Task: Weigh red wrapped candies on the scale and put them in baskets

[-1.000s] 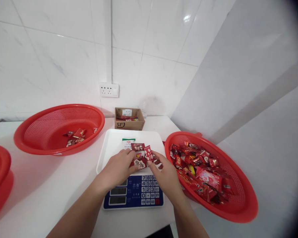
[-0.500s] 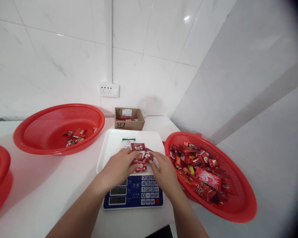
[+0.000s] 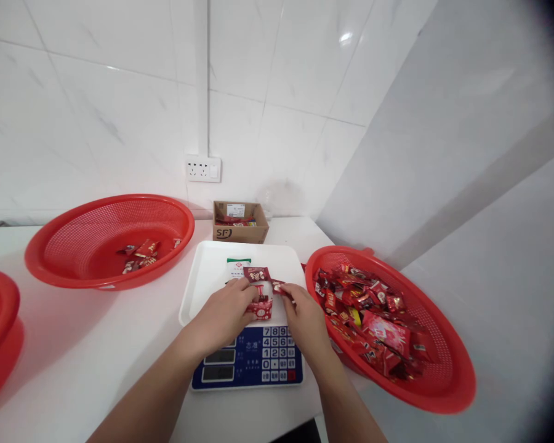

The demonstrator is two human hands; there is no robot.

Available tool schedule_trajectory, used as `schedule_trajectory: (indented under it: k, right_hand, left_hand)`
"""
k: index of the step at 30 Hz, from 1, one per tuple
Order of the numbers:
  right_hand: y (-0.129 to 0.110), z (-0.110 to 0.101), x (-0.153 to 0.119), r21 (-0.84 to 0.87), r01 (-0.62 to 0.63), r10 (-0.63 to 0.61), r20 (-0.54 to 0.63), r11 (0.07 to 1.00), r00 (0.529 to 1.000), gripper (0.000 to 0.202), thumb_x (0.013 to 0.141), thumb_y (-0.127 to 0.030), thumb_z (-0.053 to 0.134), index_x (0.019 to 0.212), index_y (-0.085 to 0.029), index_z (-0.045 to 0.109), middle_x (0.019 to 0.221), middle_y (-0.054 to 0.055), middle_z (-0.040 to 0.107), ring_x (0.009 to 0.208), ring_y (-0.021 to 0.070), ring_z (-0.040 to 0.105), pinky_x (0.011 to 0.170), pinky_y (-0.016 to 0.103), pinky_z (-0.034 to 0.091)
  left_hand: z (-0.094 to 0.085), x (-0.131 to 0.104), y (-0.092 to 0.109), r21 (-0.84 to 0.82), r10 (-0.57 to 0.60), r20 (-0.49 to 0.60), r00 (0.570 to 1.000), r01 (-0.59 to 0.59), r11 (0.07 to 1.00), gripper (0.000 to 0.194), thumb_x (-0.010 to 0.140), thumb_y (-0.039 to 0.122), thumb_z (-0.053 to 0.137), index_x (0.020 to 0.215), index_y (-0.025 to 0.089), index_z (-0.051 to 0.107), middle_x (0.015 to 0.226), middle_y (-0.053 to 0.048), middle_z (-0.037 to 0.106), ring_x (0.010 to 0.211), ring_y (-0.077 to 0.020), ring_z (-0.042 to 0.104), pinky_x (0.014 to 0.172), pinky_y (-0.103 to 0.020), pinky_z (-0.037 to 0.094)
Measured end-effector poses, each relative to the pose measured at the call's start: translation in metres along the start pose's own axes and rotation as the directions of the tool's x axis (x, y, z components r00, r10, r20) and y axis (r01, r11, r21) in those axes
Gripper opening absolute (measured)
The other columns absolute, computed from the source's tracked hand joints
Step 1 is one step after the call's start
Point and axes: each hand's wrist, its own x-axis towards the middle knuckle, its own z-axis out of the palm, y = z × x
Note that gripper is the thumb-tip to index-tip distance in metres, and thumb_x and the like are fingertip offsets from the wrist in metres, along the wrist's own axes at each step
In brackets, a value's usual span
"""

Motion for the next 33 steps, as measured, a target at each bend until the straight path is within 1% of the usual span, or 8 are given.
schedule_trajectory:
  k: [4, 7, 10, 14, 21, 25, 28, 33]
  right_hand:
    - [-0.002, -0.009, -0.001, 0.029, -0.031, 0.033, -0.087, 0.999, 0.996, 0.029, 0.088, -0.027, 0.041, 0.096, -0.014, 0.065, 0.097, 0.012, 0.071, 0.089, 0.0238, 0.066, 0.08, 0.038, 0.052]
    - [-0.005, -0.016, -0.003, 0.051, -0.045, 0.052, -0.135, 0.998, 0.99, 0.03, 0.089, -0.032, 0.041, 0.094, -0.015, 0.065, 0.093, 0.012, 0.071, 0.085, 0.0227, 0.066, 0.074, 0.035, 0.053]
    - [-0.009, -0.02, -0.003, 0.091, -0.047, 0.063, -0.179, 0.995, 0.982, 0.028, 0.088, -0.034, 0.043, 0.094, -0.016, 0.064, 0.092, 0.01, 0.071, 0.083, 0.0217, 0.065, 0.073, 0.034, 0.053]
    - [-0.012, -0.022, -0.004, 0.132, -0.02, 0.048, -0.212, 0.991, 0.976, 0.027, 0.088, -0.033, 0.045, 0.094, -0.016, 0.065, 0.094, 0.011, 0.071, 0.087, 0.0217, 0.065, 0.076, 0.035, 0.053]
    - [-0.011, -0.019, -0.005, 0.206, 0.031, 0.008, -0.187, 0.978, 0.982, 0.026, 0.088, -0.03, 0.046, 0.099, -0.016, 0.065, 0.1, 0.012, 0.07, 0.094, 0.0215, 0.066, 0.083, 0.037, 0.053]
    - [-0.011, -0.013, -0.007, 0.214, 0.078, -0.045, -0.156, 0.974, 0.987, 0.025, 0.088, -0.026, 0.046, 0.102, -0.019, 0.065, 0.11, 0.012, 0.068, 0.103, 0.0224, 0.063, 0.089, 0.04, 0.051]
    - [-0.011, -0.011, -0.007, 0.216, 0.086, -0.061, -0.12, 0.973, 0.991, 0.025, 0.088, -0.024, 0.046, 0.103, -0.02, 0.066, 0.11, 0.011, 0.069, 0.103, 0.0225, 0.064, 0.089, 0.041, 0.051]
    - [-0.011, -0.015, -0.009, 0.219, 0.057, -0.026, -0.139, 0.974, 0.99, 0.025, 0.087, -0.026, 0.046, 0.101, -0.018, 0.065, 0.105, 0.012, 0.07, 0.098, 0.0221, 0.065, 0.085, 0.039, 0.053]
  left_hand:
    - [0.001, 0.004, 0.002, -0.131, -0.026, -0.032, 0.999, 0.022, 0.991, 0.009, 0.084, 0.022, 0.048, 0.083, 0.02, 0.057, 0.09, -0.004, 0.063, 0.086, -0.0216, 0.059, 0.074, -0.032, 0.046]
    - [0.003, 0.009, 0.0, -0.241, -0.065, -0.124, 0.99, 0.034, 0.97, 0.013, 0.088, 0.023, 0.044, 0.09, 0.021, 0.057, 0.093, -0.003, 0.066, 0.086, -0.0195, 0.062, 0.075, -0.03, 0.047]
    - [0.006, 0.014, -0.004, -0.296, -0.114, -0.221, 0.969, 0.045, 0.954, 0.02, 0.087, 0.017, 0.043, 0.099, 0.023, 0.057, 0.101, -0.003, 0.068, 0.092, -0.0193, 0.063, 0.079, -0.031, 0.048]
    - [0.012, 0.018, -0.009, -0.225, -0.122, -0.248, 0.961, 0.065, 0.972, 0.028, 0.087, 0.012, 0.039, 0.104, 0.023, 0.058, 0.107, -0.004, 0.066, 0.097, -0.0195, 0.062, 0.084, -0.032, 0.048]
    - [0.012, 0.017, -0.013, -0.093, -0.081, -0.263, 0.961, 0.059, 0.994, 0.025, 0.089, 0.016, 0.04, 0.102, 0.021, 0.06, 0.114, -0.007, 0.062, 0.109, -0.0248, 0.052, 0.092, -0.042, 0.044]
    - [0.011, 0.016, -0.012, -0.046, -0.005, -0.211, 0.977, -0.005, 0.999, 0.031, 0.087, 0.013, 0.043, 0.112, 0.021, 0.059, 0.118, -0.004, 0.063, 0.113, -0.0238, 0.049, 0.097, -0.041, 0.042]
    - [0.012, 0.016, -0.012, -0.028, 0.024, -0.183, 0.983, -0.03, 0.999, 0.031, 0.088, 0.014, 0.043, 0.114, 0.02, 0.059, 0.118, -0.004, 0.064, 0.113, -0.0237, 0.049, 0.097, -0.04, 0.042]
    - [0.005, 0.014, -0.011, -0.051, -0.016, -0.25, 0.968, 0.003, 0.999, 0.029, 0.089, 0.014, 0.04, 0.111, 0.018, 0.059, 0.116, -0.007, 0.063, 0.113, -0.0221, 0.049, 0.098, -0.038, 0.041]
